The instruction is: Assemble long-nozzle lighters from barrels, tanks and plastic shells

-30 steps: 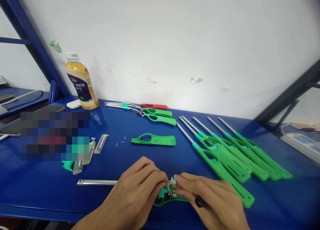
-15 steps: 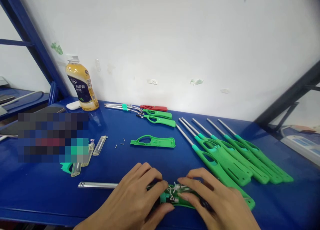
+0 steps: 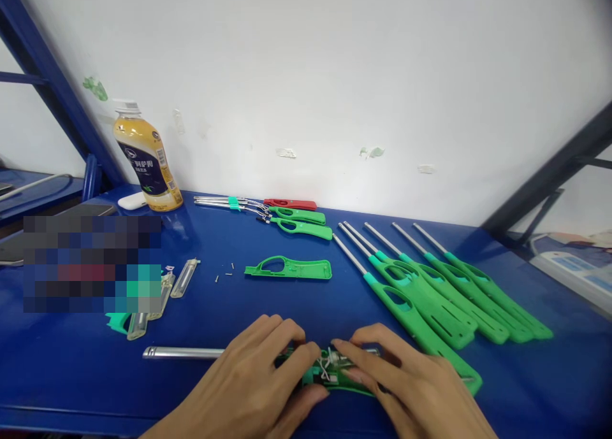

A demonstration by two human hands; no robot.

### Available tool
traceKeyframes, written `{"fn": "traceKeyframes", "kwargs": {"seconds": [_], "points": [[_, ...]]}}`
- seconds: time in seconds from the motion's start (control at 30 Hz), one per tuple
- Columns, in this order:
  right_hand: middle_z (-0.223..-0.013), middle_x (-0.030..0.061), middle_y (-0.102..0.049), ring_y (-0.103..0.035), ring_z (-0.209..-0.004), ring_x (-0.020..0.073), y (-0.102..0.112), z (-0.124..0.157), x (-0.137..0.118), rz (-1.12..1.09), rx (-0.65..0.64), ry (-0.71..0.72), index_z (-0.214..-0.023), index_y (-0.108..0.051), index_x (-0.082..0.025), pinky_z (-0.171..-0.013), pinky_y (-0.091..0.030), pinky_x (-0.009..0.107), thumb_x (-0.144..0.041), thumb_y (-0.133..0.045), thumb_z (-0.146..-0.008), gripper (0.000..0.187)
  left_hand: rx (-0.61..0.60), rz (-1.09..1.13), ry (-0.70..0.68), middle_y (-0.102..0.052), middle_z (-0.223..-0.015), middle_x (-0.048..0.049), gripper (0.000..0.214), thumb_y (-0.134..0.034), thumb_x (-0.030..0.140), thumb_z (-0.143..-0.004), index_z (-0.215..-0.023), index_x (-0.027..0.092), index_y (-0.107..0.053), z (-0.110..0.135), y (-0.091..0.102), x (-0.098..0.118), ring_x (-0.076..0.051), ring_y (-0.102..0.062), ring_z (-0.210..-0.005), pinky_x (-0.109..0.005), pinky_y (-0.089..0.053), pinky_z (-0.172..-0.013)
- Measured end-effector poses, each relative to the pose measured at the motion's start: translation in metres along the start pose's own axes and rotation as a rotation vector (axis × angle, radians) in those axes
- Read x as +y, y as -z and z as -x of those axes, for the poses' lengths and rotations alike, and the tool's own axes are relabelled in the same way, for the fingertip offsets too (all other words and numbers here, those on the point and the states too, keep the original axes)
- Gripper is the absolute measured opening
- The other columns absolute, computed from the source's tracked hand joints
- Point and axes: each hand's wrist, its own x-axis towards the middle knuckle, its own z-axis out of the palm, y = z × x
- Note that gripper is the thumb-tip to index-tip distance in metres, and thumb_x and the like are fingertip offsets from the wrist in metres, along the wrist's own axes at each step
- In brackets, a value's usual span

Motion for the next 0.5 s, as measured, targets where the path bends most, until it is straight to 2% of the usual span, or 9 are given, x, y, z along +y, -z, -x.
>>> {"fn": "traceKeyframes", "kwargs": {"seconds": [0.17,0.33,0.5], "points": [[-0.110,0.0017,-0.078,-0.070,-0.054,0.0070,0.0028,-0.0030,-0.0043,0.072,0.045,0.015,-0.135,-0.072,-0.034,-0.054,-0.056,0.014,-0.017,-0.044,-0.106,0.044,-0.014,0.029,-0.030,-0.068,-0.104,-0.0076,0.011,-0.058,0.023,-0.107,-0.108,0.017,-0.067,-0.0002,-0.0024,-0.0007,-0.022,-0.065,-0.087,-0.039,-0.061,-0.082],[-0.110,0.0031,-0.077,-0.069,-0.054,0.0067,0.0014,-0.0027,-0.0058,0.060,0.019,-0.003,-0.134,-0.073,-0.031,-0.055,-0.056,0.014,-0.022,-0.043,-0.109,0.040,-0.055,0.042,-0.031,-0.067,-0.104,-0.0081,0.012,-0.057,0.019,-0.106,-0.105,0.018,-0.068,-0.0019,0.0003,0.0006,-0.022,-0.063,-0.087,-0.039,-0.061,-0.081],[-0.109,0.0041,-0.075,-0.068,-0.052,0.0064,0.0004,-0.0035,-0.0055,0.041,0.030,-0.001,-0.132,-0.074,-0.028,-0.055,-0.056,0.014,-0.026,-0.040,-0.111,0.040,-0.059,0.025,-0.042,-0.067,-0.106,-0.0071,0.012,-0.057,0.021,-0.107,-0.112,0.019,-0.067,-0.0042,0.0033,-0.0002,-0.021,-0.063,-0.089,-0.040,-0.061,-0.087]]}}
